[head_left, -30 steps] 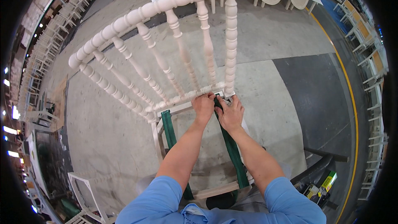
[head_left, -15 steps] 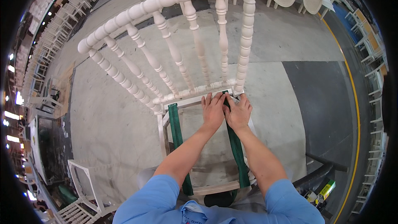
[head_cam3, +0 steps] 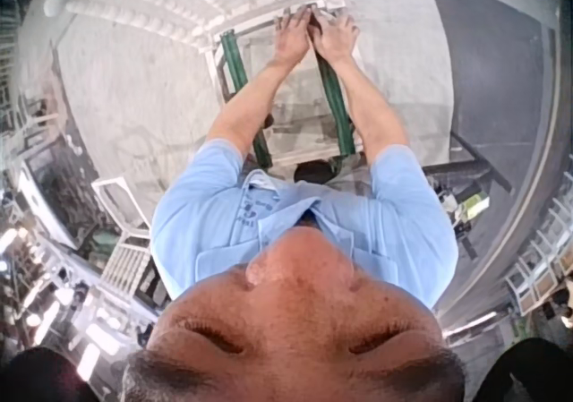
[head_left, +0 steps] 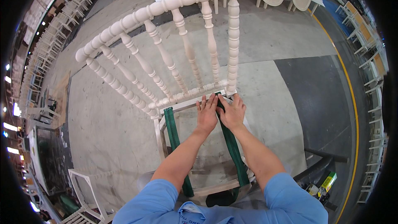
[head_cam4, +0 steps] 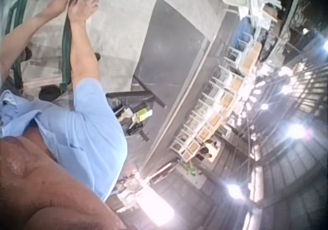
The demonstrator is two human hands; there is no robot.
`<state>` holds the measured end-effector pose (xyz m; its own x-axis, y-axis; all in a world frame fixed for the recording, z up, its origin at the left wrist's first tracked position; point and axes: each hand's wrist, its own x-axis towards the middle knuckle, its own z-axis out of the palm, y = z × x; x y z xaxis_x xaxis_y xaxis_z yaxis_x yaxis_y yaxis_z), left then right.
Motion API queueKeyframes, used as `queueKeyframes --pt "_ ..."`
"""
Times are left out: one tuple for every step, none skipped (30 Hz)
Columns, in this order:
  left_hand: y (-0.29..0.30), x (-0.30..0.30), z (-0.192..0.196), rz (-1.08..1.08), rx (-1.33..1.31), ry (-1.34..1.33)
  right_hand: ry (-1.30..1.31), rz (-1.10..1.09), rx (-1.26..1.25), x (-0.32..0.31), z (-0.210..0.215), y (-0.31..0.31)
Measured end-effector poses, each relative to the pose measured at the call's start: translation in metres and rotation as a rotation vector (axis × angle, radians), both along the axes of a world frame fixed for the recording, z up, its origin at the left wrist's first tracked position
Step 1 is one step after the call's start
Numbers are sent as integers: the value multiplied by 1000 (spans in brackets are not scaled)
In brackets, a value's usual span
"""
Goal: The person attaches green slats to a white wooden chair frame using a nail gun. They position each slat, secure it with the nail gun, and trim excess material with scissors.
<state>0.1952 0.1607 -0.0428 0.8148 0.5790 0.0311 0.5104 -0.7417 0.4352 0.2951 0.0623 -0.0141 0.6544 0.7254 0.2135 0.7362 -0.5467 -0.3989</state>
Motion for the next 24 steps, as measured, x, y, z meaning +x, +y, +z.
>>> queueKeyframes --pt "1 -1 3 -4 39 -73 13 10 22 1 1 -2" --pt "2 -1 5 -9 32 -77 71 0 -24 2 2 -6" --pt "2 -2 8 -12 -23 -9 69 26 83 5 5 -13" --pt "2 -2 10 -17 40 -48 116 28 121 9 9 -25" --pt "2 -1 11 -22 51 0 207 -7 90 12 13 -41" --pt "2 -1 11 -27 32 116 195 9 267 14 20 -67" --pt "2 0 10 -22 27 116 278 -56 323 15 29 -104" --pt "3 -1 9 -22 95 46 203 -45 396 16 41 -149" --pt "4 -1 6 -25 118 49 175 -86 427 17 55 -198" --pt "5 -1 3 -49 84 126 281 -261 359 18 71 -248" --pt "11 -2 1 -15 110 68 403 -506 272 15 87 -299" --pt "14 -2 -1 -24 40 134 372 -574 302 13 103 -352" --pt "18 -2 -2 -36 -24 74 399 -807 247 8 121 -407" --pt "18 1 -3 -49 -7 95 363 -960 265 -3 135 -458" --pt "20 4 -1 -57 -73 74 263 -1034 179 -17 152 -507" --pt "15 7 2 -32 -100 70 218 -1222 144 -37 162 -547" --pt "11 9 8 -35 35 191 211 -1328 18 -49 168 -580" --pt "5 12 14 -30 130 291 259 -1400 -47 -60 171 -603" --pt "2 12 20 -15 113 299 281 -1336 -76 -70 165 -616" --pt "-2 16 24 -64 124 223 374 -1395 -172 -76 157 -626" --pt "-2 15 28 -72 124 242 398 -1336 -248 -83 151 -633" --pt "1 12 33 -36 116 341 470 -1377 -405 -87 139 -633" --pt "3 11 32 -48 94 301 475 -1309 -269 -86 125 -630" --pt "5 8 32 -41 15 262 524 -1336 -219 -81 114 -625"
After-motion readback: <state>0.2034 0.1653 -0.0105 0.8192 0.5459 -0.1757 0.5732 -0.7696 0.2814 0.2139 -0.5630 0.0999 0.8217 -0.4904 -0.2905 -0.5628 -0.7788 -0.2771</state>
